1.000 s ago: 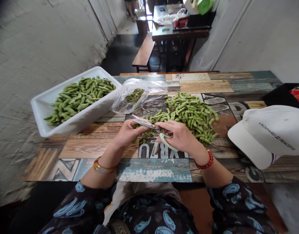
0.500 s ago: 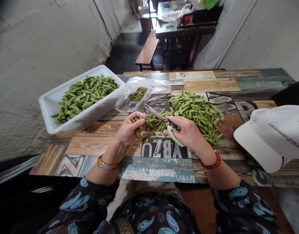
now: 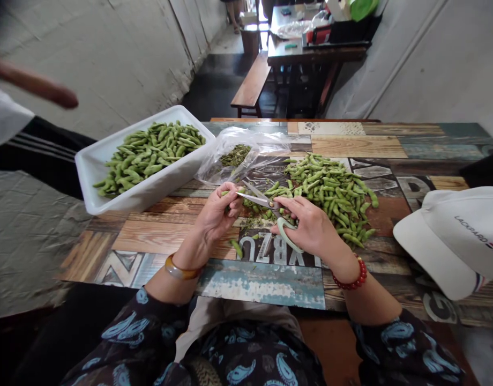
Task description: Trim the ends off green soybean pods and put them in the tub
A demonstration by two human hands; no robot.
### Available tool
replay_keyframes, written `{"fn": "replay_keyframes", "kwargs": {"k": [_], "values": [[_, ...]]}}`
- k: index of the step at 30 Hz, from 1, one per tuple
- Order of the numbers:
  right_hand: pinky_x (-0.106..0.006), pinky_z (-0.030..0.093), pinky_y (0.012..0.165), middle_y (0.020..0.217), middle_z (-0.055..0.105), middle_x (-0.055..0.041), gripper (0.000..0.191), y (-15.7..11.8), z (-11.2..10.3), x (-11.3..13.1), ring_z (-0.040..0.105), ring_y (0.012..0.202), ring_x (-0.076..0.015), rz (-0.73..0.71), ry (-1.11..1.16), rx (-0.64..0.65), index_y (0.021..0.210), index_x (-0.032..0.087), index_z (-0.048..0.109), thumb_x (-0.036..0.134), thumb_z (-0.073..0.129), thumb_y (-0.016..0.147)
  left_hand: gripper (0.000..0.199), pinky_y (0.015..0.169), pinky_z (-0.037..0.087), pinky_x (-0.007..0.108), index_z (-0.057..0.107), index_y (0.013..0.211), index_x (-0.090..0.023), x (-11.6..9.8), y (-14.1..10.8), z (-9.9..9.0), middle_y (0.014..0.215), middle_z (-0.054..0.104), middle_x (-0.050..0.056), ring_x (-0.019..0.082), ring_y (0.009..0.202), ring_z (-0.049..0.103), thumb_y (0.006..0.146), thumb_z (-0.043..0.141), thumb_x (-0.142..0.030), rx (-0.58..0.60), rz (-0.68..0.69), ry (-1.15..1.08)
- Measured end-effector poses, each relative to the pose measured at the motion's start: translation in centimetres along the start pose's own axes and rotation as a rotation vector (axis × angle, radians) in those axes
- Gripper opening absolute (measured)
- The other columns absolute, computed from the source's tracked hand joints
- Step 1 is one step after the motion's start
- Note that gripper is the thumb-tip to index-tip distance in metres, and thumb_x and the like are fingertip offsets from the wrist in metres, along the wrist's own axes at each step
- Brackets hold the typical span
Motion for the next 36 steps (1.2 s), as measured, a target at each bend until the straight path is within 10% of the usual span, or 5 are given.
{"fn": "replay_keyframes", "kwargs": {"k": [36], "values": [[-0.029, 0.050, 0.062, 0.082, 0.059, -0.0023, 0.048, 0.4, 0.4, -0.2, 0.054, 0.065, -0.0159, -0.044, 0.014, 0.053, 0.125, 0.023, 0.065, 0.043, 0.074, 0.082, 0.032, 0.043, 0.025, 0.020, 0.065, 0.082, -0.012, 1.6, -0.2, 1.2, 0.069, 0.061, -0.001, 0.003, 0.046, 0.040, 0.077, 0.077, -0.042, 0.177, 0.090, 0.466]]}}
Point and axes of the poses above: each hand's wrist, its own y-axis towards the middle knuckle, its own z-axis out of the palm, x = y × z, the point moved 7 cm from there along y, towards the middle knuckle
